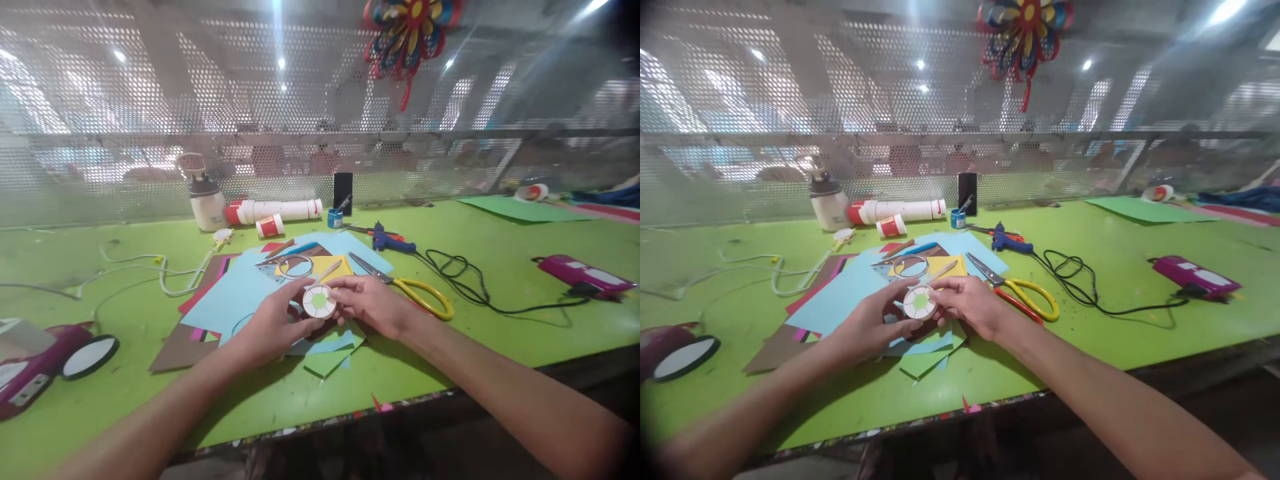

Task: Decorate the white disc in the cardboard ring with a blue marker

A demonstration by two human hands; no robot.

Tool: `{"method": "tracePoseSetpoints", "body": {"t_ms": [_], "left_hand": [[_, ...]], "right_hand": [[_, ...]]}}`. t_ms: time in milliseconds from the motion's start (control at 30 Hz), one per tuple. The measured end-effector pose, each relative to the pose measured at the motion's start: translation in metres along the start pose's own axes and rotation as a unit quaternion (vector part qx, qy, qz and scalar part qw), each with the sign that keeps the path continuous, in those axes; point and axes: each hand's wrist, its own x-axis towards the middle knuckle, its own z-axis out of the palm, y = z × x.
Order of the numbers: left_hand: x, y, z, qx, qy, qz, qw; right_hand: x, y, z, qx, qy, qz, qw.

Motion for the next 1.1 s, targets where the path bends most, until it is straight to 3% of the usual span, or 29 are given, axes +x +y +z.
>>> {"method": "tracePoseSetpoints", "body": {"t_ms": [233, 433, 700, 1100], "left_hand": [[0.004, -0.009, 0.001, 0.151, 0.099, 0.058, 0.982], [0.005, -0.017, 0.000, 0.199, 0.150, 0.120, 0.961], [0.005, -0.021, -0.001, 0.219, 0.151, 0.174, 0.948], [0.006, -0.024, 0.000, 0.241, 0.128, 0.196, 0.942]], "right_hand": [[0.001, 0.002, -0.002, -0.021, 0.035, -0.036, 0.999], [-0.006, 0.006, 0.002, -0.105, 0.025, -0.072, 0.992], [-0.009, 0.005, 0.005, -0.143, 0.023, -0.098, 0.985], [-0.007, -0.018, 0.004, -0.162, -0.006, -0.026, 0.986]]}}
